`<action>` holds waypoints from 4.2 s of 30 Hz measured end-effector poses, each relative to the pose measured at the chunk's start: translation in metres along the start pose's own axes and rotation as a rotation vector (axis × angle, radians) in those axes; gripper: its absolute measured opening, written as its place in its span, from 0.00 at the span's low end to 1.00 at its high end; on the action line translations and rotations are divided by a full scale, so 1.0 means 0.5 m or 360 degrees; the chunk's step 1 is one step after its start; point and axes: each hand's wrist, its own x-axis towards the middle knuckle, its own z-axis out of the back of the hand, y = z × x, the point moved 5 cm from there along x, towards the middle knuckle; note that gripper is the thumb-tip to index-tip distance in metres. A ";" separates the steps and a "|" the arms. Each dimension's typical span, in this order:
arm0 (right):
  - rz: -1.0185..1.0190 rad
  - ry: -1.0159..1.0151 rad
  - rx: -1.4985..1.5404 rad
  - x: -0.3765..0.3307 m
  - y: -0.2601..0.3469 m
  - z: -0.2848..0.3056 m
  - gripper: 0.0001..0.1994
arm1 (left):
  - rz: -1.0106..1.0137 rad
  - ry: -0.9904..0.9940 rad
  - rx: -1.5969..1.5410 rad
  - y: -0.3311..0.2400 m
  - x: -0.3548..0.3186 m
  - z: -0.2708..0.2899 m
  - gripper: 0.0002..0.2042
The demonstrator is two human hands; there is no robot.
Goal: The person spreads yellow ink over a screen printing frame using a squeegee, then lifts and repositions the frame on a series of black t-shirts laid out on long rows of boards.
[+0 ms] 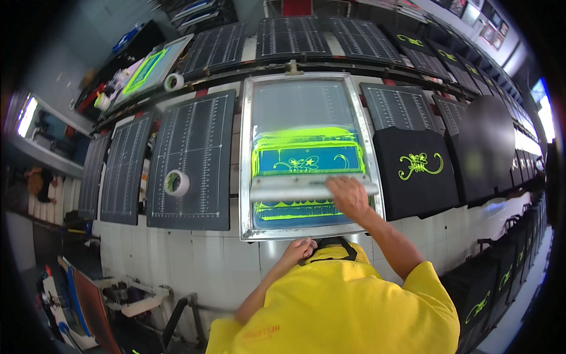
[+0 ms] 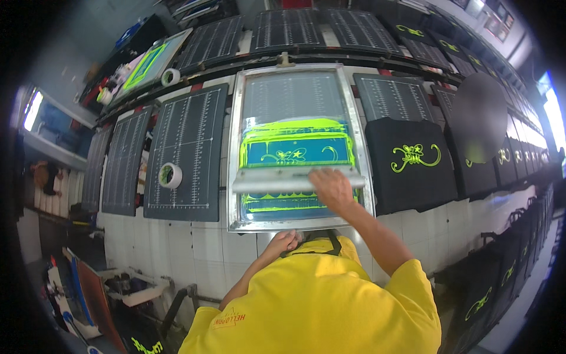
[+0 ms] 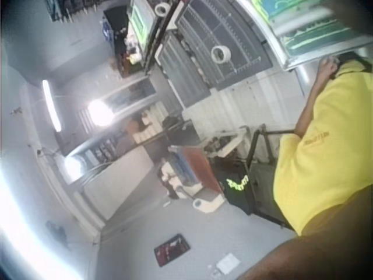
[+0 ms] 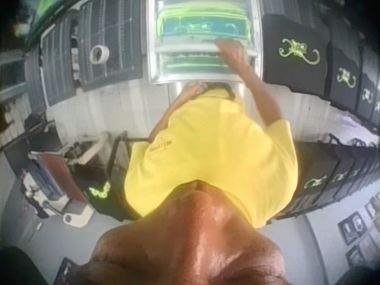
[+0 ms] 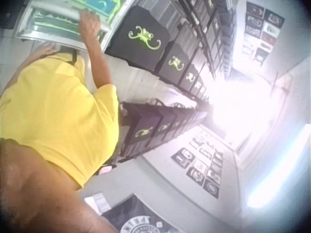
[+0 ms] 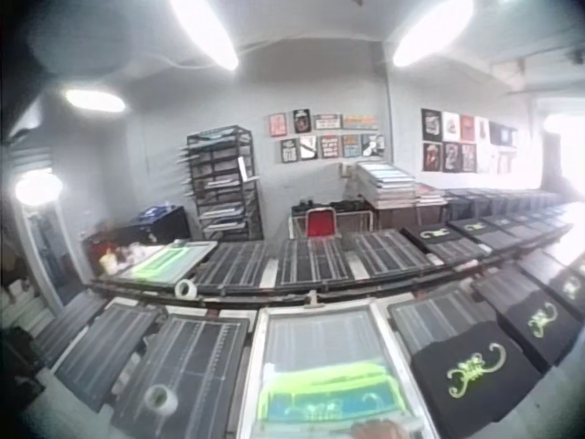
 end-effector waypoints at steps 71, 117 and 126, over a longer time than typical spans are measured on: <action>-0.0405 0.0240 0.0072 -0.180 -0.056 0.088 0.09 | -0.0996 -0.0787 0.2550 -0.287 -0.084 0.130 0.18; -0.0318 0.0107 -0.0060 -0.030 -0.156 0.136 0.07 | -0.1187 -0.0794 0.2653 -0.498 -0.021 0.138 0.08; -0.0433 0.0089 -0.0035 -0.237 -0.034 0.058 0.11 | -0.1345 -0.0843 0.2502 -0.252 -0.112 0.107 0.12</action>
